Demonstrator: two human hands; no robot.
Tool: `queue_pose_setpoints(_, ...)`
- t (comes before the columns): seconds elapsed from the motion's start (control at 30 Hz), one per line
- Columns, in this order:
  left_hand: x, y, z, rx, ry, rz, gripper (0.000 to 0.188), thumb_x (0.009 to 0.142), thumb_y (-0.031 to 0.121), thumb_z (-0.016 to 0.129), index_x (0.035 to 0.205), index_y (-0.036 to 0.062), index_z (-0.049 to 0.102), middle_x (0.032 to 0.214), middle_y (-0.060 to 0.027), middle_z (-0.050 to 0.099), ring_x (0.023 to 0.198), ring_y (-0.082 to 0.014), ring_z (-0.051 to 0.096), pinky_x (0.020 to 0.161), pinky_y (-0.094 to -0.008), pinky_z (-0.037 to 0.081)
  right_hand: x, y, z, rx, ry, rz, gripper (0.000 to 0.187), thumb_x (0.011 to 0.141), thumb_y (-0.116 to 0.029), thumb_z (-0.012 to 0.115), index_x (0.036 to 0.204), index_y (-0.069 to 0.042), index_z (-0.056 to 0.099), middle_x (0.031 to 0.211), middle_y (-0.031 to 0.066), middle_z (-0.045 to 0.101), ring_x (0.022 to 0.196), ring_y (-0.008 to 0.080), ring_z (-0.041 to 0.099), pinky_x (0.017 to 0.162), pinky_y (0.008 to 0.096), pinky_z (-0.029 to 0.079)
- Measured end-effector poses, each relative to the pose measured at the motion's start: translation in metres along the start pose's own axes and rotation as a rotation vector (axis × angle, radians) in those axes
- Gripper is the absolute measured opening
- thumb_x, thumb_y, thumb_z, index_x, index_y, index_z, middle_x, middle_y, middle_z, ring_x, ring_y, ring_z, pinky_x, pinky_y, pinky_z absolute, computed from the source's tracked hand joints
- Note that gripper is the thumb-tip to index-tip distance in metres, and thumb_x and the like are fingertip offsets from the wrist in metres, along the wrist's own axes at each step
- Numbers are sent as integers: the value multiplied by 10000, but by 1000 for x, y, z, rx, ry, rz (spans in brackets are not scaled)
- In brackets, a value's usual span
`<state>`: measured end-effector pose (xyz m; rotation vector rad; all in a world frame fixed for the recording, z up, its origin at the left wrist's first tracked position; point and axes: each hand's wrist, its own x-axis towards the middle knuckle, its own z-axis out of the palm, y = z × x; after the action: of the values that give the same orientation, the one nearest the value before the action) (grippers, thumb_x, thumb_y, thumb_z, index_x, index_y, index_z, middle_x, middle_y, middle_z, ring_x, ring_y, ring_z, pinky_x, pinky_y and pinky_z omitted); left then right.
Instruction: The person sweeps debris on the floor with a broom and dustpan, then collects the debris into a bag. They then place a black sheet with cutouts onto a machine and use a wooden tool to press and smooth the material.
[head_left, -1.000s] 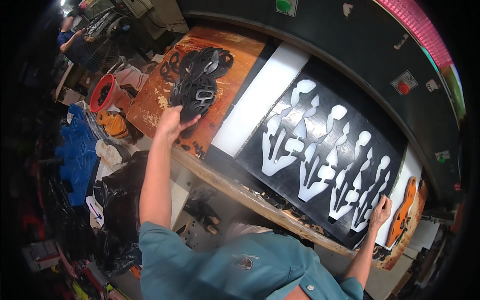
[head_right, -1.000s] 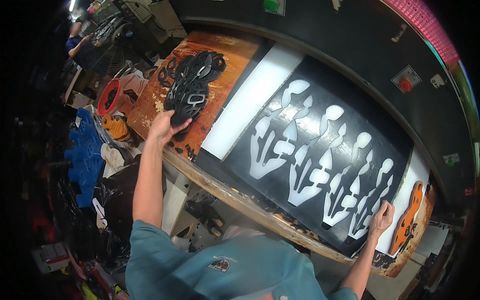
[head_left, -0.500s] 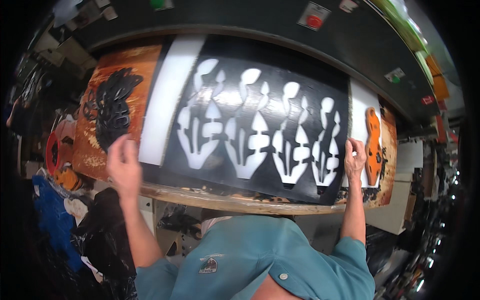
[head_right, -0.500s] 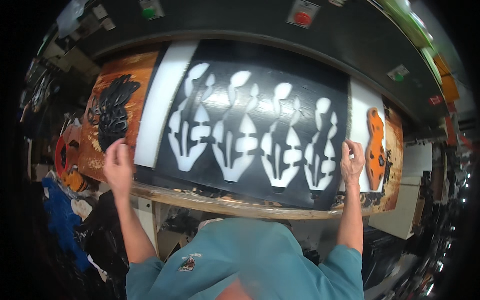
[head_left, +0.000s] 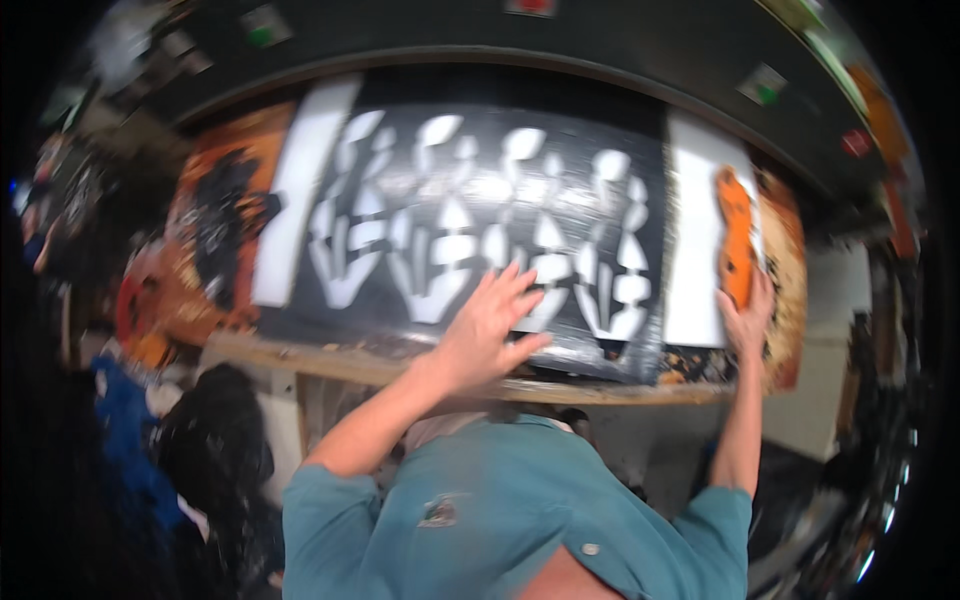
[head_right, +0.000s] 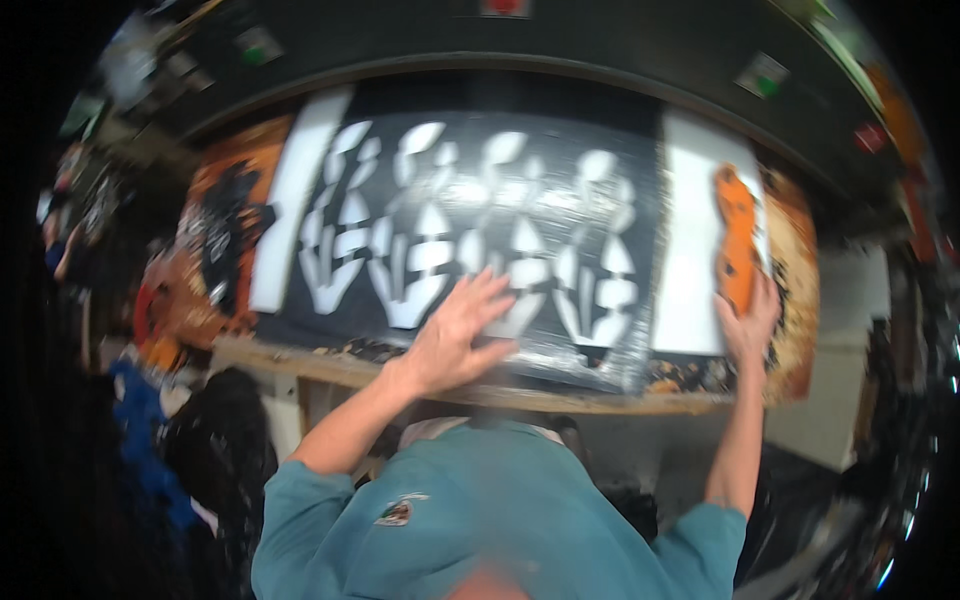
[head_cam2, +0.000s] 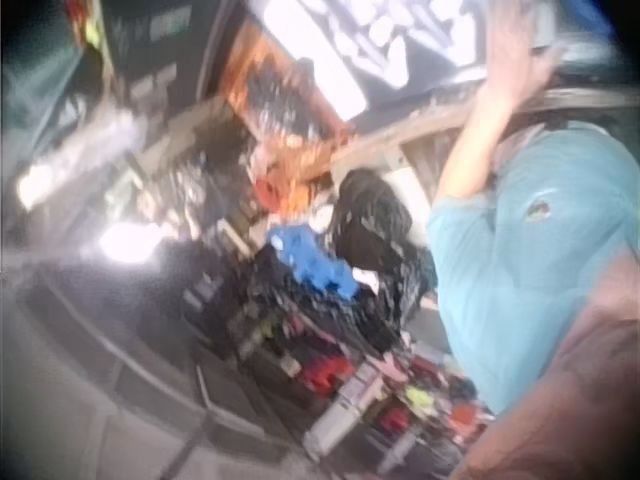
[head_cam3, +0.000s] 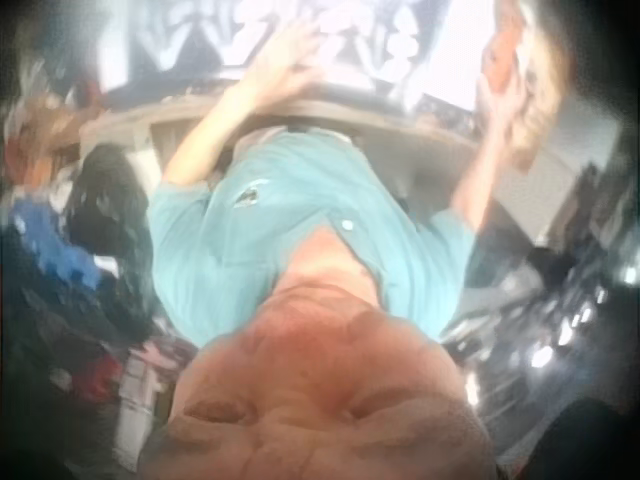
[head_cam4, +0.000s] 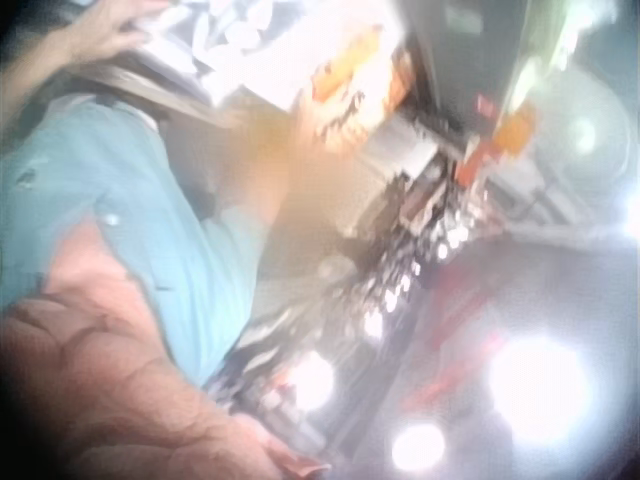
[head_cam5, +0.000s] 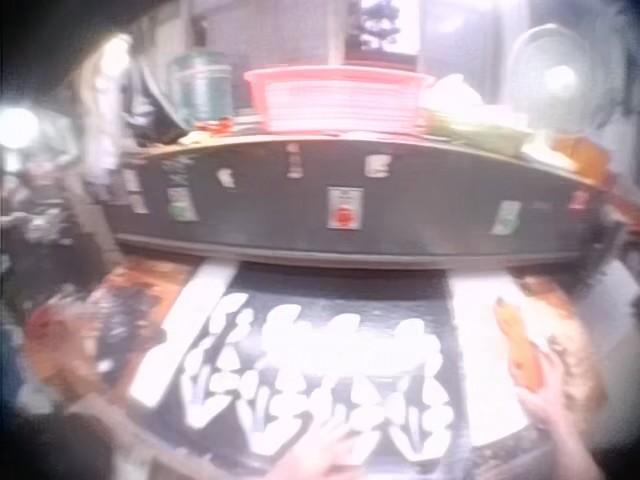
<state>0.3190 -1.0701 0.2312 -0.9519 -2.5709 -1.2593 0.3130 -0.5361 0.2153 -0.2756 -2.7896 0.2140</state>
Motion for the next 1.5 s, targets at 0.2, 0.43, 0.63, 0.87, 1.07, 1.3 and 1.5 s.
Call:
queue_pose_setpoints(0.2, 8, -134, -139, 610, 491, -125, 432, 912, 128, 758, 1298, -18, 632, 1338, -270, 656, 1264, -481, 596, 1130, -537, 455, -1, 18, 18, 30, 114, -77, 906, 858, -417, 856, 1595, -77, 453, 1629, 281, 347, 1484, 467, 348, 1220, 543, 324)
queue_pose_setpoints(0.43, -25, -232, -269, 892, -19, -766, 645, 1045, 510, 569, 1503, 56, 547, 1536, -215, 551, 1521, -402, 399, 1280, -592, 236, 0, 27, 19, 31, 78, -6, 879, 881, -390, 819, 1612, -96, 429, 1649, 227, 355, 1507, 434, 352, 1238, 530, 315)
queue_pose_setpoints(0.63, -98, -216, -334, 1080, 1, -415, 289, 999, 300, 667, 916, 33, 741, 904, -175, 735, 903, -382, 684, 951, -515, 500, -4, 21, 13, 33, 57, 9, 901, 872, -385, 837, 1611, -76, 424, 1650, 257, 344, 1518, 426, 350, 1257, 504, 285)
queue_pose_setpoints(0.87, -166, -155, -351, 955, 284, -620, 282, 975, 73, 596, 1220, -14, 707, 1172, -222, 720, 1092, -385, 687, 972, -475, 534, 11, 6, -2, 4, -132, 85, 1143, 781, -480, 872, 1654, -27, 289, 1682, 297, 255, 1548, 460, 291, 1280, 509, 253)
queue_pose_setpoints(1.07, -52, -37, -116, 266, -119, -220, 900, 732, 292, 936, 1510, 59, 548, 1591, -224, 477, 1520, -464, 377, 1251, -578, 297, 29, -19, -15, -61, -249, 58, 1160, 726, -542, 858, 1663, -112, 327, 1657, 298, 276, 1519, 470, 301, 1244, 542, 317)
queue_pose_setpoints(1.3, -4, 26, 1, 298, -341, -67, 896, 662, 130, 904, 1496, 193, 585, 1689, -157, 372, 1580, -428, 292, 1269, -694, 165, 38, -20, -41, 202, -282, 166, 1155, 638, -550, 871, 1587, -32, 465, 1587, 238, 422, 1442, 394, 432, 1175, 536, 414)
queue_pose_setpoints(1.5, -8, 25, 6, 283, -250, -107, 776, 619, -81, 704, 1362, 142, 679, 1611, -155, 484, 1545, -430, 366, 1272, -666, 194, 26, -27, -103, 1249, -192, 300, 926, 805, -265, 833, 1566, 77, 430, 1429, 180, 612, 1271, 231, 638, 1094, 350, 511)
